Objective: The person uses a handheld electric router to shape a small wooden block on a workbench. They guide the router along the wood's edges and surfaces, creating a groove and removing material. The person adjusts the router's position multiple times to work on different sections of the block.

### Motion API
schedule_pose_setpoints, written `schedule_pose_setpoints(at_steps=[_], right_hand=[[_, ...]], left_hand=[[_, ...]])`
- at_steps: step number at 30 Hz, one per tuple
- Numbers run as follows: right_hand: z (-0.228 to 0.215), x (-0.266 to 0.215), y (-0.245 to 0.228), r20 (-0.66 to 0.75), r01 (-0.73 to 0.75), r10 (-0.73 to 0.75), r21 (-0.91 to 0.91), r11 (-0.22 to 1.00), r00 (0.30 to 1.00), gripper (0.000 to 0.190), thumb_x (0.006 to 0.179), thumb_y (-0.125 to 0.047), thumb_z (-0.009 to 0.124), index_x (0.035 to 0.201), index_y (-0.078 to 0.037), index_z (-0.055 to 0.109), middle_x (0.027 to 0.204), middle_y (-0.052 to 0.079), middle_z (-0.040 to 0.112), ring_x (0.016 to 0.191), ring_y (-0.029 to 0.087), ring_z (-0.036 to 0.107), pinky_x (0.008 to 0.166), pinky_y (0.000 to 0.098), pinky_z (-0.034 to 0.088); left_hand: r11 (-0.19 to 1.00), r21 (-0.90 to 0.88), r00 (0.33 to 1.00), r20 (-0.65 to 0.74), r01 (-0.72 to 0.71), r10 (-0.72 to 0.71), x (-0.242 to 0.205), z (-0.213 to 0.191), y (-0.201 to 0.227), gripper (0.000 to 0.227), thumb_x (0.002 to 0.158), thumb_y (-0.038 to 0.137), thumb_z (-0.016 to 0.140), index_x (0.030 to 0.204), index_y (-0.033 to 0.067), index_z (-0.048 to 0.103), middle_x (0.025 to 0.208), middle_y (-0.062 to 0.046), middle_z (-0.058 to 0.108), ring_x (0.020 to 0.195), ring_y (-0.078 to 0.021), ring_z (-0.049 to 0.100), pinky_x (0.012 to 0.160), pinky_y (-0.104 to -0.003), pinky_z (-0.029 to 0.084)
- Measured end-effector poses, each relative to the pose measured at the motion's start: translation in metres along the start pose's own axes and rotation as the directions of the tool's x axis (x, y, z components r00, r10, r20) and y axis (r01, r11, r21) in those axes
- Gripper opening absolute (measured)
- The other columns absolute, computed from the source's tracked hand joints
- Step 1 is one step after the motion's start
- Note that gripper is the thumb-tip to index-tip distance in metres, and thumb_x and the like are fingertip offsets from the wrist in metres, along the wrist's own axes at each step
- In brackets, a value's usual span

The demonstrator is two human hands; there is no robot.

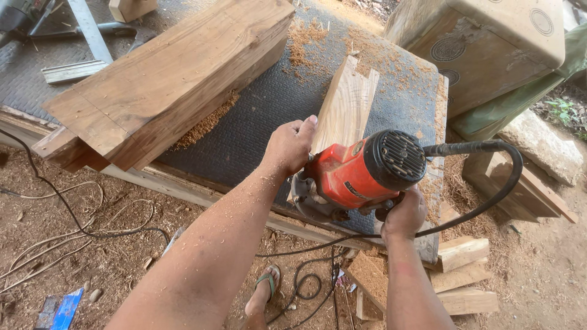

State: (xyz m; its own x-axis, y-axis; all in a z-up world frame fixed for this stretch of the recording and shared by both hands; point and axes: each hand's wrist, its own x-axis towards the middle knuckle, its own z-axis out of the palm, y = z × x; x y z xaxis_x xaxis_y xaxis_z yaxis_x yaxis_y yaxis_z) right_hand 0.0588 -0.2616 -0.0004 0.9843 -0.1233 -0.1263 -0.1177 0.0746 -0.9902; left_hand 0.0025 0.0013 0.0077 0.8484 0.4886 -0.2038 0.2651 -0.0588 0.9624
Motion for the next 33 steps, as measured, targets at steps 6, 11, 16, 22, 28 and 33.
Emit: schedule_pose_setpoints(at_steps=[6,11,16,22,28,33], right_hand=[[-0.001,-0.001,0.001,-0.002,0.007,-0.007,-0.012,1.000,1.000,0.024,0.099,-0.027,0.048,0.087,-0.011,0.060,0.072,0.002,0.056,0.049,0.010,0.048,0.036,0.0279,0.033],[-0.003,-0.001,0.001,-0.013,-0.006,0.006,-0.017,1.000,1.000,0.022,0.101,-0.027,0.049,0.086,-0.012,0.058,0.072,0.002,0.056,0.050,0.010,0.048,0.037,0.0271,0.034],[-0.006,0.004,0.006,0.013,0.024,-0.024,0.028,0.999,1.000,0.022,0.100,-0.024,0.048,0.085,-0.011,0.058,0.072,0.001,0.056,0.051,0.009,0.049,0.039,0.0269,0.036],[-0.020,0.014,0.029,-0.029,0.046,-0.048,-0.070,0.997,0.998,0.018,0.098,-0.019,0.048,0.082,-0.013,0.052,0.071,0.002,0.053,0.051,0.011,0.045,0.044,0.0277,0.037],[-0.029,0.019,0.071,0.038,0.217,-0.215,-0.061,0.974,0.976,0.026,0.104,-0.024,0.051,0.084,-0.008,0.058,0.082,0.001,0.054,0.071,0.010,0.051,0.066,0.0289,0.043],[-0.022,0.019,0.044,0.022,0.105,-0.105,-0.026,0.994,0.994,0.027,0.101,-0.032,0.054,0.084,-0.011,0.060,0.078,0.004,0.057,0.063,0.012,0.051,0.058,0.0303,0.039]], left_hand=[[0.999,0.006,0.999,0.029,0.038,-0.038,-0.001,0.000,-0.001,0.061,0.100,0.054,0.041,0.108,0.0029,0.073,0.096,-0.018,0.075,0.096,-0.0295,0.072,0.089,-0.042,0.053],[1.000,-0.006,0.999,0.026,0.021,-0.021,-0.002,0.002,-0.001,0.062,0.100,0.055,0.041,0.108,0.0025,0.073,0.097,-0.018,0.075,0.097,-0.0293,0.072,0.089,-0.042,0.053],[0.999,0.004,0.998,0.038,0.049,-0.049,0.000,0.001,-0.002,0.062,0.100,0.055,0.040,0.104,0.0030,0.072,0.094,-0.017,0.074,0.094,-0.0294,0.072,0.087,-0.042,0.053],[1.000,-0.015,1.000,0.002,-0.017,0.017,0.001,0.004,-0.017,0.058,0.100,0.052,0.045,0.087,0.0007,0.069,0.081,-0.017,0.071,0.080,-0.0295,0.069,0.078,-0.041,0.052],[0.998,-0.055,1.000,-0.006,-0.002,0.001,-0.001,0.009,-0.042,0.054,0.098,0.049,0.050,0.083,0.0004,0.066,0.075,-0.016,0.067,0.073,-0.0284,0.065,0.073,-0.041,0.051],[0.994,-0.102,0.999,-0.001,-0.042,0.042,0.001,0.002,-0.023,0.053,0.097,0.050,0.049,0.081,0.0018,0.065,0.073,-0.013,0.067,0.071,-0.0252,0.065,0.071,-0.040,0.051]])
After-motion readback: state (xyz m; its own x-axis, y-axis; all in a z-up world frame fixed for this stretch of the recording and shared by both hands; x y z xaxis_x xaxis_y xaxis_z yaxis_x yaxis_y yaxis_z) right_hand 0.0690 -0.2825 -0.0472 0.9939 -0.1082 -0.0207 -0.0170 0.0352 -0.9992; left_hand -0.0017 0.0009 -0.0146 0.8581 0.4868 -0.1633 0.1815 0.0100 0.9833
